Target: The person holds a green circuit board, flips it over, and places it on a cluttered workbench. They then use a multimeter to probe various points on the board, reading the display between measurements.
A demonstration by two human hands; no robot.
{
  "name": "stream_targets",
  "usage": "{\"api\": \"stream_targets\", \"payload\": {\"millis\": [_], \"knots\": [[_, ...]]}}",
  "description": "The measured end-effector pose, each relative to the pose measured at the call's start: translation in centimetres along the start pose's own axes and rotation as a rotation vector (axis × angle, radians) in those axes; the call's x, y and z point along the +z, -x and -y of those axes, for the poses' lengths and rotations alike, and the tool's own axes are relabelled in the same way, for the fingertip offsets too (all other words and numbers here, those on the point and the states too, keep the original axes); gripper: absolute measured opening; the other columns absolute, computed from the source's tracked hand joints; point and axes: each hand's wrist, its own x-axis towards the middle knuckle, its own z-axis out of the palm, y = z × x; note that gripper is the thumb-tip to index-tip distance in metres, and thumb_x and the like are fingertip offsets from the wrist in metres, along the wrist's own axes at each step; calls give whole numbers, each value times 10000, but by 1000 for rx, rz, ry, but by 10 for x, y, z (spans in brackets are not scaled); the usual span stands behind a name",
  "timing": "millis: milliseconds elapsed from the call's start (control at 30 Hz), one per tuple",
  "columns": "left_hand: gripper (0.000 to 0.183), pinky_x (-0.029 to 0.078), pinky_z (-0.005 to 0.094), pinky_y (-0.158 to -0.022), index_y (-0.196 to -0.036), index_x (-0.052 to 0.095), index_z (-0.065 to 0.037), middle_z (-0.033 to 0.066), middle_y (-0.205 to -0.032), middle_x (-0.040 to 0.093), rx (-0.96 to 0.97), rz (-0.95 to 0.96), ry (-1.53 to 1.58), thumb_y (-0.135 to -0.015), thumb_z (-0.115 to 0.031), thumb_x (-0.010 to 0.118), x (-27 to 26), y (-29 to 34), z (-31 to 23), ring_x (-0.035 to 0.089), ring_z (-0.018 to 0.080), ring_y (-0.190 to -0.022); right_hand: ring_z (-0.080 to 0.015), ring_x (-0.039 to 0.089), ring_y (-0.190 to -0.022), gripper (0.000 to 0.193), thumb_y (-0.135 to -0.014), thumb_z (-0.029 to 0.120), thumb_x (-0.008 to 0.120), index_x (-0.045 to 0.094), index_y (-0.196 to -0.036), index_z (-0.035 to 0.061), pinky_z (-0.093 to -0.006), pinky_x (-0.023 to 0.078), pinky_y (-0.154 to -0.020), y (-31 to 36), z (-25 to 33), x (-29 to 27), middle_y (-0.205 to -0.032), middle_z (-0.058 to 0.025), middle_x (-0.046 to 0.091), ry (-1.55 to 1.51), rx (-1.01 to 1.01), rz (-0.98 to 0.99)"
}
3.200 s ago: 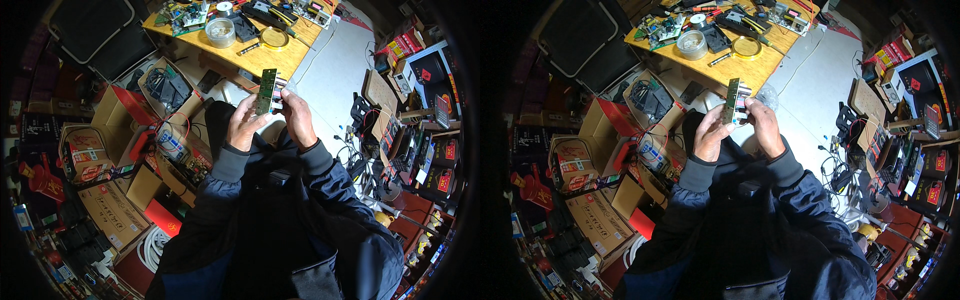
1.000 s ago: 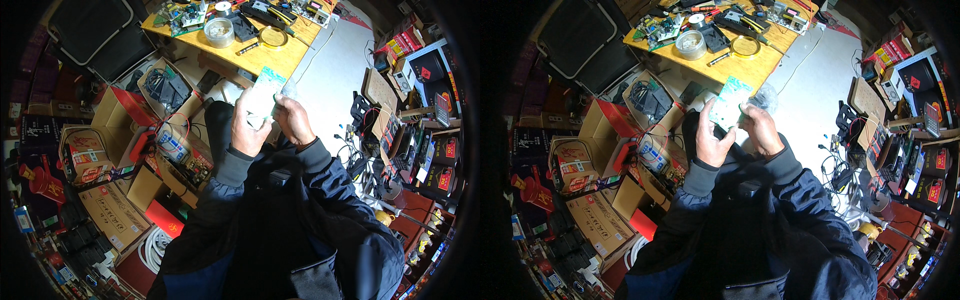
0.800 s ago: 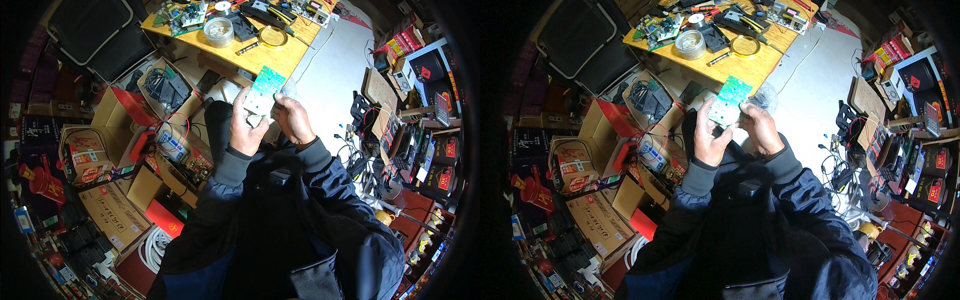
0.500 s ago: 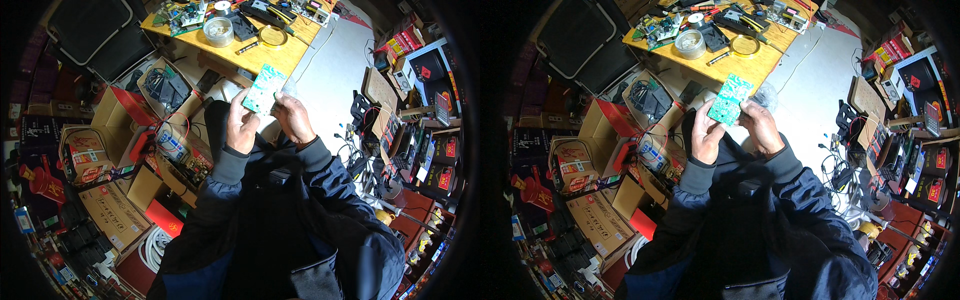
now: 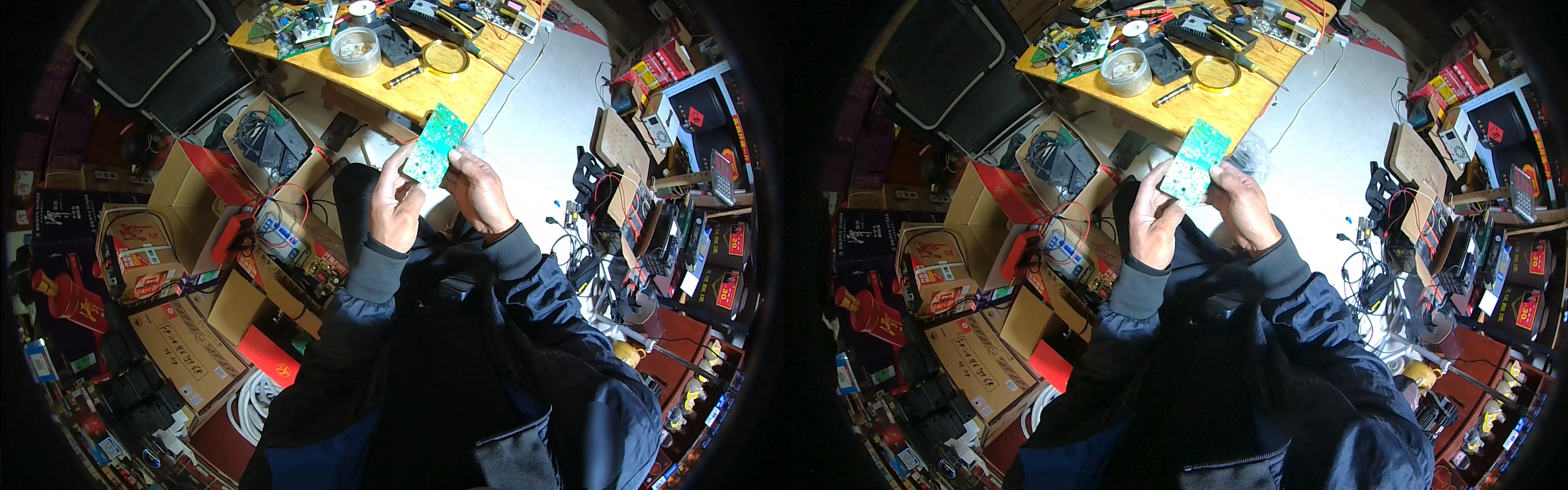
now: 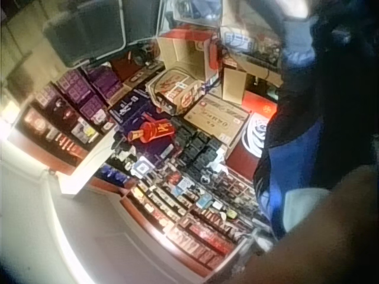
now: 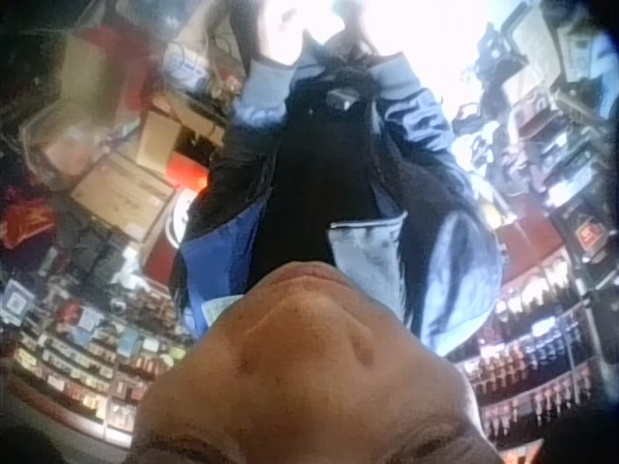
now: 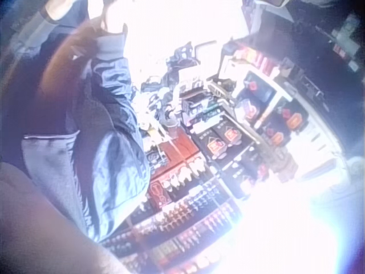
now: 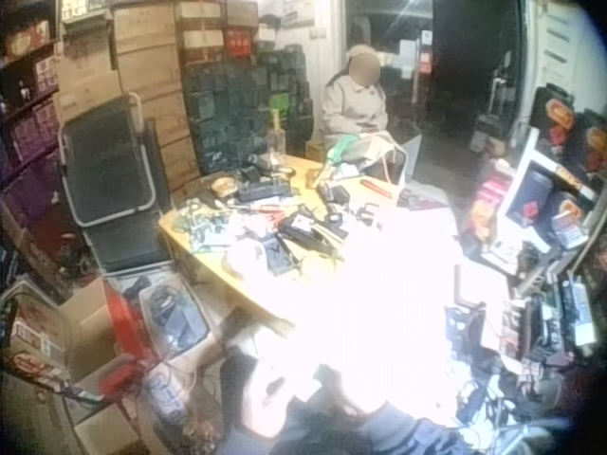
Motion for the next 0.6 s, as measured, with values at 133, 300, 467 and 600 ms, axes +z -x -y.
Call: {"api": "stream_targets", "payload": {"millis": [133, 300, 467, 600], "knots": [[572, 532, 371, -1071, -1542, 440, 55, 160, -1385, 628, 19, -17, -89, -985, 114, 558, 2, 2, 0, 651, 210, -1211, -177, 656, -1102, 264, -1136, 203, 487, 622, -1267, 19, -367, 509, -981, 0, -1, -2, -1215, -82, 702, -4, 10, 6], [572, 532, 361, -1069, -1544, 455, 59, 146, -1375, 641, 11, -18, -117, -983, 121, 549, 4, 3, -1, 663, 198, -1184, -176, 649, -1066, 268, -1137, 196, 472, 619, -1274, 18, -360, 498, -963, 1, 0, 1, -1206, -76, 695, -9, 23, -17], [572, 534, 356, -1068, -1540, 464, 55, 143, -1371, 644, 14, -28, -140, -978, 131, 536, 5, 4, -3, 662, 193, -1184, -178, 640, -1068, 277, -1136, 184, 458, 620, -1280, 11, -363, 492, -967, 2, 0, 2, -1200, -76, 692, -18, 22, -23], [565, 535, 362, -1069, -1529, 469, 54, 144, -1368, 642, 1, -51, -71, -973, 136, 524, 7, 5, -4, 659, 197, -1194, -182, 644, -1071, 283, -1131, 176, 464, 622, -1286, 0, -367, 495, -974, 2, 0, 1, -1202, -80, 696, -27, 19, -14]]}}
